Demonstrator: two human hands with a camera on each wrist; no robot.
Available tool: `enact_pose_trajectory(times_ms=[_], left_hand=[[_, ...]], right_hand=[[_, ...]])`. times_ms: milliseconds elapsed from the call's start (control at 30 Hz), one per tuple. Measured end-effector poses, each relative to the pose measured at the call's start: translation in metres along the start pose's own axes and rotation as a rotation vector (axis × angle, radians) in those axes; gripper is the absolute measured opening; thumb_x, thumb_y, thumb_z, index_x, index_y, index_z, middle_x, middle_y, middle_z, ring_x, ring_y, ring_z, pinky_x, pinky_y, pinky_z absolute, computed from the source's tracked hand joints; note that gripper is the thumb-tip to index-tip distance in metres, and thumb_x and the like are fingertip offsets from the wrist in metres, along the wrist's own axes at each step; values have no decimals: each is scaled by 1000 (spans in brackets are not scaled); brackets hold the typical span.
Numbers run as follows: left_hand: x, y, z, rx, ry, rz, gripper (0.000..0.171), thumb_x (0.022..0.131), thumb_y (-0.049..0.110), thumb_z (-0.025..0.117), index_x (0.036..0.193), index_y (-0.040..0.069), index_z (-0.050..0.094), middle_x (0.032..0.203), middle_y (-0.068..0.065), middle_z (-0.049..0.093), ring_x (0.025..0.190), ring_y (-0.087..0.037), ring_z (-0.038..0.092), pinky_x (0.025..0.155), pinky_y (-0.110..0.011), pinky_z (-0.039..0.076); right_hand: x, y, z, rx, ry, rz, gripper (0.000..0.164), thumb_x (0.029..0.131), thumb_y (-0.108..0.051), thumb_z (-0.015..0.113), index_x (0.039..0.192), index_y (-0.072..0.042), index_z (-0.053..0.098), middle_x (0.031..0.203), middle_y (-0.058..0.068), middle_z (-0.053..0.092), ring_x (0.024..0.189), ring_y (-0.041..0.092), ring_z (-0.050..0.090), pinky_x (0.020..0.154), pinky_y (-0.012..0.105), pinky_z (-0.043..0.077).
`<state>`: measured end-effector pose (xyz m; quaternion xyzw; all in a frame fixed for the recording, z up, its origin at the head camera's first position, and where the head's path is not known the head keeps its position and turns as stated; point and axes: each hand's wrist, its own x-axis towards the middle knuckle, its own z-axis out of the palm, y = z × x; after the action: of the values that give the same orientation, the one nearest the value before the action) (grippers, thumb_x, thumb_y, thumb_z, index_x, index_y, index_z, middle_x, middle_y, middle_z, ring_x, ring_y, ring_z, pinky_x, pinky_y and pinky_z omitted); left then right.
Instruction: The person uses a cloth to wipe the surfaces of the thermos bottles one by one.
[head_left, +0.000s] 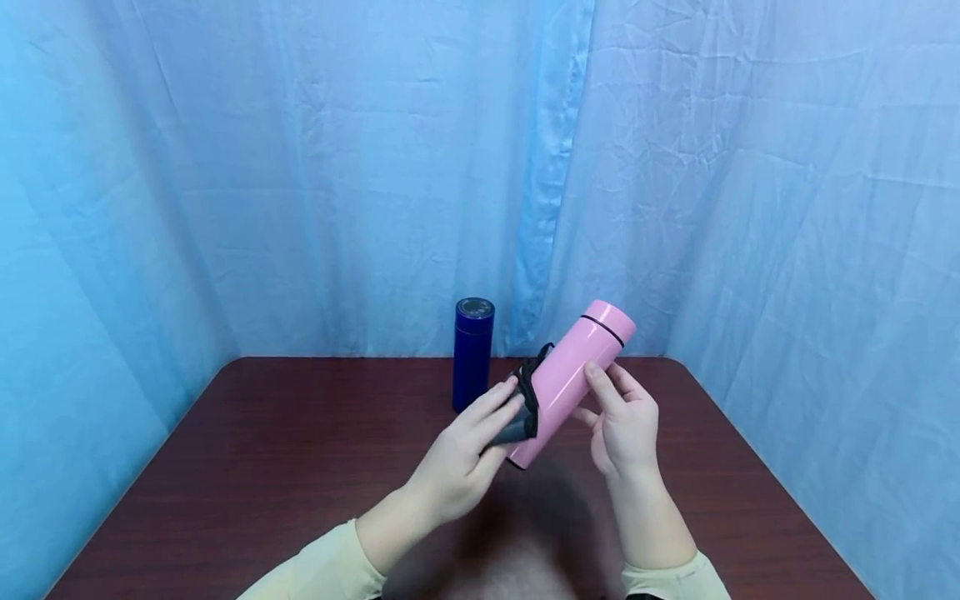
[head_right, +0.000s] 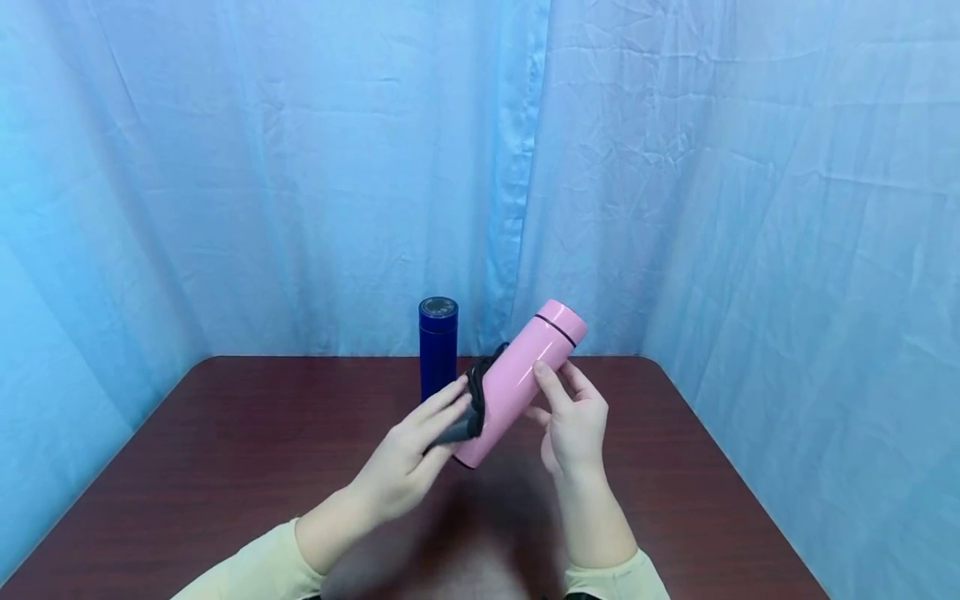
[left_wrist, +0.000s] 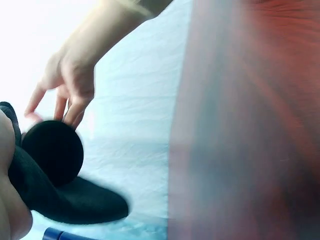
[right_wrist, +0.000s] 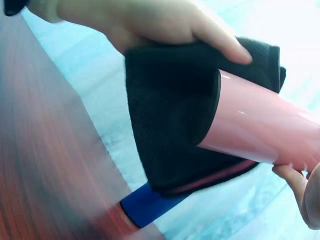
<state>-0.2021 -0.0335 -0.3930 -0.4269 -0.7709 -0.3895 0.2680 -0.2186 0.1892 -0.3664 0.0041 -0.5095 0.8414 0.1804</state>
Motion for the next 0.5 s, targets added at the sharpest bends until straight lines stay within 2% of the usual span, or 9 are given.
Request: enact_pose_trajectory(times_ms=[133, 200, 267, 333, 400, 500], left_hand=[[-2, 0, 10, 250, -5, 207, 50, 94, 11, 66, 143, 5, 58, 157, -13, 42, 145, -35, 37, 111, -56, 36], [2, 0, 13, 363, -15, 273, 51, 93, 15, 67, 142, 6, 59, 157, -13, 43, 146, -35, 35, 111, -57, 37], [9, 0, 14, 442, -22, 306, 51, 92, 16, 68, 142, 8, 60, 156, -13, 44, 147, -33, 35, 112, -54, 36], [16, 0, 13, 460, -31, 294, 51, 92, 16, 68, 142, 9, 60, 156, -11, 45, 148, -32, 34, 114, -52, 35], [24, -1, 12, 431, -26, 254, 49, 94, 17, 67, 141, 9, 61, 155, -11, 47, 147, -31, 36, 115, -49, 34], [29, -6, 8, 303, -2, 113, 46, 97, 15, 63, 143, 10, 61, 154, -7, 48, 144, -26, 41, 114, -44, 37]], right_hand=[[3, 7, -1, -5, 42, 61, 50, 92, -25, 78, 134, -2, 64, 120, 11, 68, 102, 22, 69, 69, 36, 61], [2, 12, 0, -17, 30, 91, 51, 93, -27, 78, 135, -2, 63, 119, 11, 69, 101, 22, 70, 73, 37, 61], [1, 15, 2, -22, 9, 114, 50, 94, -27, 76, 135, -2, 62, 116, 10, 70, 99, 21, 71, 76, 39, 61], [-1, 18, 4, -18, -3, 123, 48, 94, -26, 76, 134, -2, 62, 110, 10, 72, 93, 21, 72, 76, 39, 61], [-2, 18, 6, -4, -7, 118, 46, 95, -25, 75, 132, -1, 63, 106, 11, 72, 90, 20, 73, 73, 38, 61], [-2, 16, 9, 1, 0, 90, 44, 95, -23, 76, 131, -1, 64, 105, 10, 71, 90, 20, 72, 66, 37, 61]])
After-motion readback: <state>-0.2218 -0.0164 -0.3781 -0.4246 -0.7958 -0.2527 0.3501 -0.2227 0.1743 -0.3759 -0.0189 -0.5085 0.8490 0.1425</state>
